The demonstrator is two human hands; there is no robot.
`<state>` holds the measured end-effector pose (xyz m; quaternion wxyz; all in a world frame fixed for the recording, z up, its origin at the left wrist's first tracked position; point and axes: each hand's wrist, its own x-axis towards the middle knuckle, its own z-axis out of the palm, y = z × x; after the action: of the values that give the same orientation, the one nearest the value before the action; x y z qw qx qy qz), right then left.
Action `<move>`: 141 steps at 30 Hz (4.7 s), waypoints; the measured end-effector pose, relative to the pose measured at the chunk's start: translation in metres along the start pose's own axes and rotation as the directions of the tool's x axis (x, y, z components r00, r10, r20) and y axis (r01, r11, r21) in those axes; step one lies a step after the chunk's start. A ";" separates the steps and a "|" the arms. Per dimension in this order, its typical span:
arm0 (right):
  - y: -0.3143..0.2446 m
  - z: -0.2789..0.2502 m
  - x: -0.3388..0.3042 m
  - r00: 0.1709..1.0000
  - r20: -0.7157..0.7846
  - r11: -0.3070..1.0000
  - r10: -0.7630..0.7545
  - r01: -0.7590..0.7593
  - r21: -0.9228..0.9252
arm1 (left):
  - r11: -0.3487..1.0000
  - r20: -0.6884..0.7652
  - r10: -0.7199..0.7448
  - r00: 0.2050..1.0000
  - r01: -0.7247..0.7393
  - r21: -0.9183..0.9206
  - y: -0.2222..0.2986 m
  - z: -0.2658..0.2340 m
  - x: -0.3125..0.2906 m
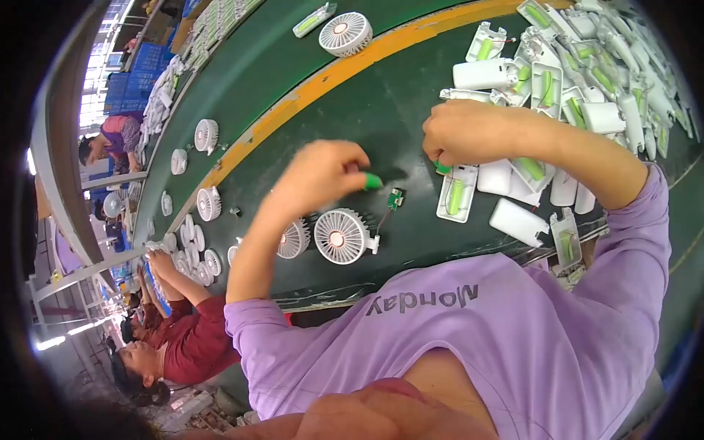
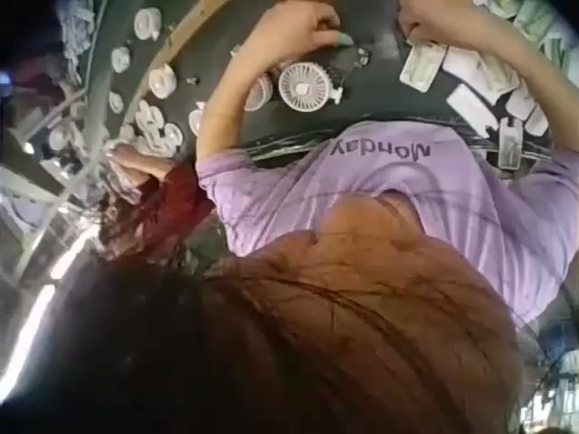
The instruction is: The person assembles portable electric fans along a conveyor line, connecting wiring and circuit components to battery casings and fan heads by hand.
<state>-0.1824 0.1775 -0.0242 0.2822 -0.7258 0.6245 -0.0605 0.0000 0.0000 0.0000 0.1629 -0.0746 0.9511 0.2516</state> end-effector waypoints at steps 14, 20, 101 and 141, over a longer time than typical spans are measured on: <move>0.028 -0.023 0.012 0.875 -0.401 0.677 0.273 0.121 0.726 | 0.947 -0.239 0.001 0.971 -0.078 -0.311 0.002 0.024 0.019; 0.027 -0.030 0.026 0.856 -0.442 0.799 0.267 0.059 0.598 | 0.729 -0.300 -0.105 0.948 -0.132 -0.672 -0.022 0.015 0.028; 0.010 -0.044 0.007 0.910 -0.352 0.854 0.217 -0.002 0.520 | 0.704 -0.561 -0.060 0.826 -0.363 -0.610 0.028 0.001 0.031; 0.017 -0.025 0.028 0.857 -0.410 0.394 0.312 0.276 0.877 | 0.614 -0.516 -0.181 0.837 -0.314 -0.725 -0.017 0.003 0.045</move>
<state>-0.2026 0.1422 -0.0194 0.4564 -0.3956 0.5443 -0.5822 -0.0371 -0.0155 -0.0261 -0.1726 -0.1691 0.7496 0.6162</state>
